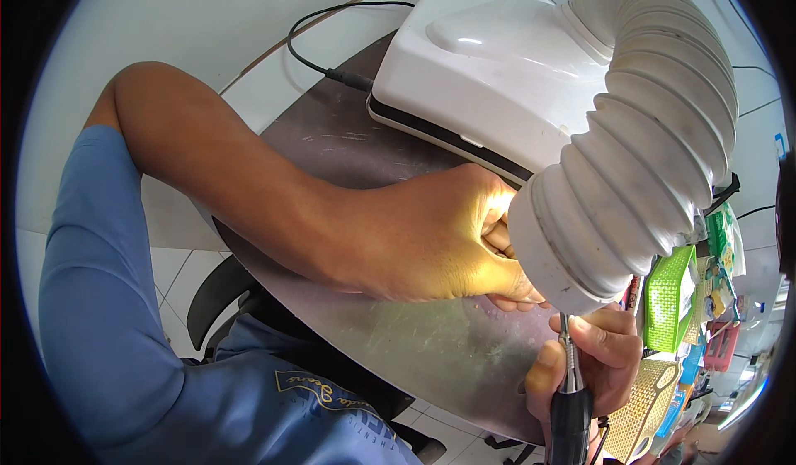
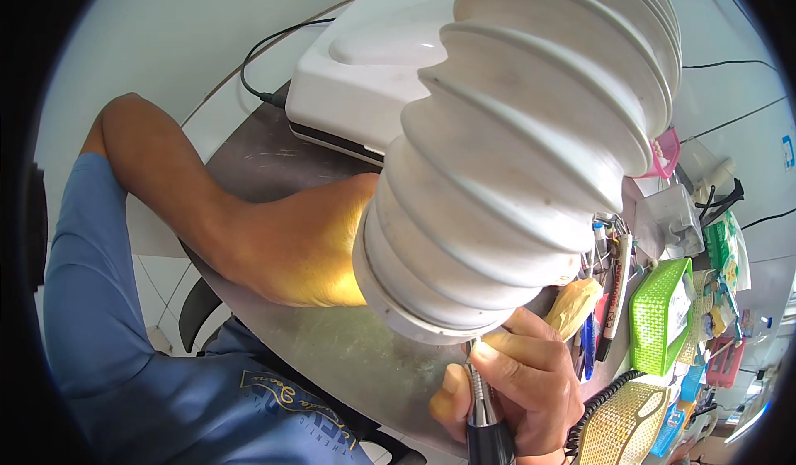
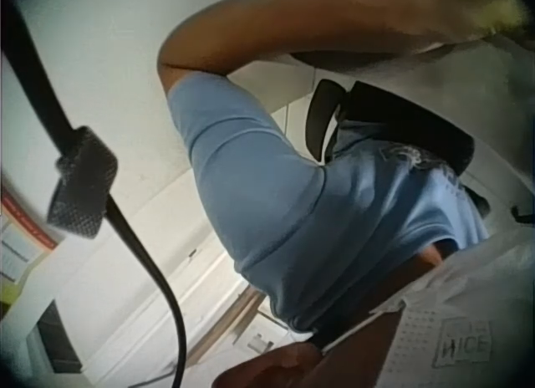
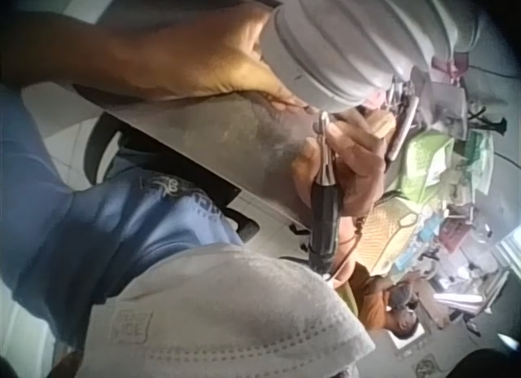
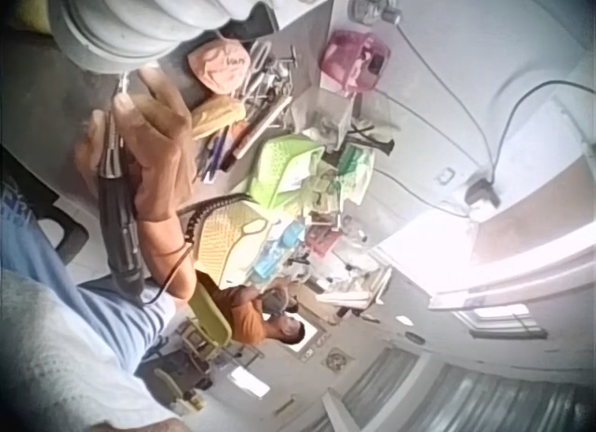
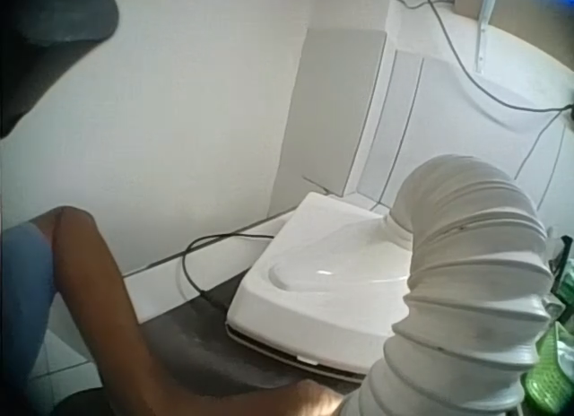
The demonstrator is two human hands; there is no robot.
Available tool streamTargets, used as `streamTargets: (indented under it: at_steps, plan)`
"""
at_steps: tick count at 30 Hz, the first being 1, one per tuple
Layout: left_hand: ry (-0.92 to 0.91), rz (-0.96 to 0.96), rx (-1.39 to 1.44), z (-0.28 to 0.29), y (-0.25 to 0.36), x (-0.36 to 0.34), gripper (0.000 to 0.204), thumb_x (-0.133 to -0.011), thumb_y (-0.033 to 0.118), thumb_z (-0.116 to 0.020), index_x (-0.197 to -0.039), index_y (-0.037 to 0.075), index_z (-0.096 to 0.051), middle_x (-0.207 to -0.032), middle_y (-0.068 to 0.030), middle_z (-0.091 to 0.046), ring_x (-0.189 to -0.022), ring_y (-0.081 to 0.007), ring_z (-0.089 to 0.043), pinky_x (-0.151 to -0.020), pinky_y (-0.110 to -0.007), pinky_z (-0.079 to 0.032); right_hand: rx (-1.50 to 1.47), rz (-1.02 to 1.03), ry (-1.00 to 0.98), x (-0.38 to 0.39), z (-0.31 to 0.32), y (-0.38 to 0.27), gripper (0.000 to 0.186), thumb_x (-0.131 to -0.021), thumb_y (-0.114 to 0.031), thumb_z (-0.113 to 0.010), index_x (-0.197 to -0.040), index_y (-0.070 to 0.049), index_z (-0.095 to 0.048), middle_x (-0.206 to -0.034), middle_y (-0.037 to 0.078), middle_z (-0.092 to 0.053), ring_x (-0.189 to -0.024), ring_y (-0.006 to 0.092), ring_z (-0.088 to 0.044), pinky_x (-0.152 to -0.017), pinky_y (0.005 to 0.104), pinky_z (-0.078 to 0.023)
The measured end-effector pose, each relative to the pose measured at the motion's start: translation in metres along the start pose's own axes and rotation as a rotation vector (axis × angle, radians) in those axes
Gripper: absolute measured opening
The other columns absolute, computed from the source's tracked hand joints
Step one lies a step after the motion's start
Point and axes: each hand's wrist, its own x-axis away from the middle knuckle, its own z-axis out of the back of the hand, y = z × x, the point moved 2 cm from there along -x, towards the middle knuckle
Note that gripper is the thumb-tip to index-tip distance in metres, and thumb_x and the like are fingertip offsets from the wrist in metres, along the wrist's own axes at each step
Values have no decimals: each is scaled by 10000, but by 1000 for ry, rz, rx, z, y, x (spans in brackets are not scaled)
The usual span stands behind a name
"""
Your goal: Using a rotary tool and hands to finish and refine a dental prosthesis model.
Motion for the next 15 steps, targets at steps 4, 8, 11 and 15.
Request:
streamTargets:
  at_steps: [4, 8, 11, 15]
  plan:
    - [23, 4, 56, -1, 0, 1, 161, -845, 75, -645, -975, -14, -612, -809, -13, -639, -727, -60, -527, -671, -236, -429, 5, 14, -1, 0, 0, 3, 266, -822, -113, -653, -1032, -16, -521, -857, 94, -541, -716, 138, -460, -617, 262, -376]
    - [44, 33, 62, 0, -1, 4, 192, -847, 77, -650, -1009, -20, -615, -842, -22, -654, -747, -56, -538, -682, -233, -441, 27, 96, -42, 0, -2, 7, 276, -819, -112, -656, -1041, -23, -519, -853, 102, -545, -688, 140, -460, -623, 261, -378]
    - [11, 20, 83, -4, 4, 1, 201, -845, 75, -651, -1017, -22, -615, -855, -25, -658, -754, -54, -539, -687, -229, -443, 52, 49, -5, 3, 3, -1, 279, -815, -107, -657, -1047, -27, -525, -845, 99, -546, -663, 143, -458, -622, 263, -374]
    - [27, 2, -28, 1, 0, 1, 222, -841, 75, -655, -1035, -26, -615, -879, -32, -666, -768, -55, -544, -697, -227, -448, 0, 111, -38, -3, -2, 4, 278, -821, -99, -648, -1054, -25, -515, -857, 105, -547, -682, 143, -466, -640, 267, -390]
